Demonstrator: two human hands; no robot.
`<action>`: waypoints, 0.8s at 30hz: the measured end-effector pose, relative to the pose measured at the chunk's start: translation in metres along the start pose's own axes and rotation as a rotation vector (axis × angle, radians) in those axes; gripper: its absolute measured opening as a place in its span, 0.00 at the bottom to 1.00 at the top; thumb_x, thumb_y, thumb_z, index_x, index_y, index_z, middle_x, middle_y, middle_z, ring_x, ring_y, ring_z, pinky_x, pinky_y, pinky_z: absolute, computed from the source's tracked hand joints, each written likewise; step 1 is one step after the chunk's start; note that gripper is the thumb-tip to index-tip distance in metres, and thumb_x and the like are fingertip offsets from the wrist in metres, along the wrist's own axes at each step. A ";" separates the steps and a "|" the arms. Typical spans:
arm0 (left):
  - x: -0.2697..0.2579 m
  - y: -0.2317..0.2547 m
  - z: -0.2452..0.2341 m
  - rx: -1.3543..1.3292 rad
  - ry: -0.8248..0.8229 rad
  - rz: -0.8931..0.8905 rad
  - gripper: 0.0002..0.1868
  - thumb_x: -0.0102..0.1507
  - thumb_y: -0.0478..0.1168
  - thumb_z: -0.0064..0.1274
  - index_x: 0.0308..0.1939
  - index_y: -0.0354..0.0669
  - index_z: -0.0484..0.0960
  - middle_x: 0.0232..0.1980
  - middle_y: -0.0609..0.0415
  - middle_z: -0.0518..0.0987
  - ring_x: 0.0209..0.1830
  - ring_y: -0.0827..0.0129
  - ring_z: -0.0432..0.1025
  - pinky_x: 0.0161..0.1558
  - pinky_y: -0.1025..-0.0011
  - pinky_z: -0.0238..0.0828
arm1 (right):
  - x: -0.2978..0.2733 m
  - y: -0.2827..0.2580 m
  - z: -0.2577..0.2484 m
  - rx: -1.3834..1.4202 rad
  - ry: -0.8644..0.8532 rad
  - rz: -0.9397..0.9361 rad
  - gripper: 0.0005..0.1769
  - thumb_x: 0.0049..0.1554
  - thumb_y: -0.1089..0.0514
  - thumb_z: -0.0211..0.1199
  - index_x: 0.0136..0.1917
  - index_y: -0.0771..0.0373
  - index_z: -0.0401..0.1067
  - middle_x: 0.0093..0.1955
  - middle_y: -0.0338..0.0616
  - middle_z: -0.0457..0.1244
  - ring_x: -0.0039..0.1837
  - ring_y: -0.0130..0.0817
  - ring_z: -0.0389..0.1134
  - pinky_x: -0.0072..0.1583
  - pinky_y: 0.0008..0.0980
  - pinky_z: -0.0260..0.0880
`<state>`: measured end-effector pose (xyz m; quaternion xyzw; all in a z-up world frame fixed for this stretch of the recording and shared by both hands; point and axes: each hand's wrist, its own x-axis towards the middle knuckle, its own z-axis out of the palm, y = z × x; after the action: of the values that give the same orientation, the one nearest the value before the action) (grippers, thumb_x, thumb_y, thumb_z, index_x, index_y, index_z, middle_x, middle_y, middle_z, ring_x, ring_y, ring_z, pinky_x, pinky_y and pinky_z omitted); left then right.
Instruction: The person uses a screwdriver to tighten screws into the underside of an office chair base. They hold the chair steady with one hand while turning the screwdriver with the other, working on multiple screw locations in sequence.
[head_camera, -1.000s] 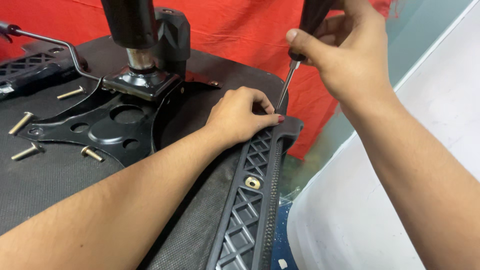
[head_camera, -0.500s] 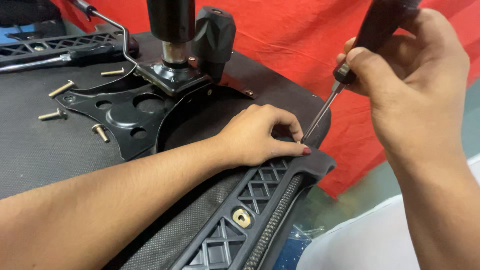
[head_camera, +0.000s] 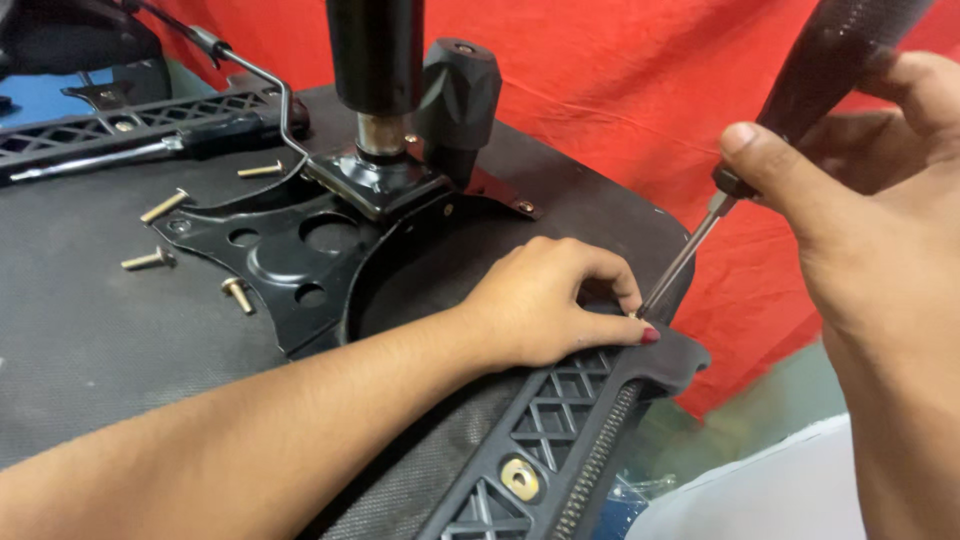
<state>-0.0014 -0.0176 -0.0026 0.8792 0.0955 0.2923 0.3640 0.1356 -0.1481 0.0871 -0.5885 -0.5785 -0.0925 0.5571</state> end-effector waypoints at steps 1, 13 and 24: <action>0.000 0.000 -0.001 -0.005 0.005 0.012 0.19 0.51 0.59 0.65 0.34 0.50 0.87 0.35 0.59 0.87 0.37 0.68 0.83 0.43 0.68 0.77 | 0.001 0.000 0.001 0.016 0.005 0.002 0.26 0.65 0.69 0.66 0.72 0.69 0.60 0.54 0.49 0.68 0.53 0.35 0.74 0.59 0.33 0.81; -0.001 -0.003 -0.001 -0.002 0.004 -0.011 0.19 0.50 0.59 0.65 0.32 0.51 0.88 0.39 0.58 0.88 0.43 0.66 0.83 0.47 0.67 0.77 | -0.015 -0.020 0.024 0.101 0.178 0.128 0.25 0.63 0.67 0.57 0.73 0.68 0.59 0.53 0.43 0.67 0.52 0.29 0.73 0.57 0.29 0.80; 0.000 -0.001 -0.001 0.006 0.004 -0.056 0.18 0.49 0.58 0.66 0.32 0.52 0.88 0.38 0.60 0.88 0.42 0.67 0.83 0.46 0.67 0.77 | -0.014 -0.032 0.024 -0.245 0.046 -0.080 0.24 0.65 0.68 0.69 0.70 0.75 0.64 0.60 0.54 0.68 0.57 0.38 0.73 0.61 0.32 0.75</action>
<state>-0.0019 -0.0169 -0.0028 0.8767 0.1216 0.2834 0.3691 0.0934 -0.1470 0.0851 -0.6264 -0.5730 -0.1983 0.4899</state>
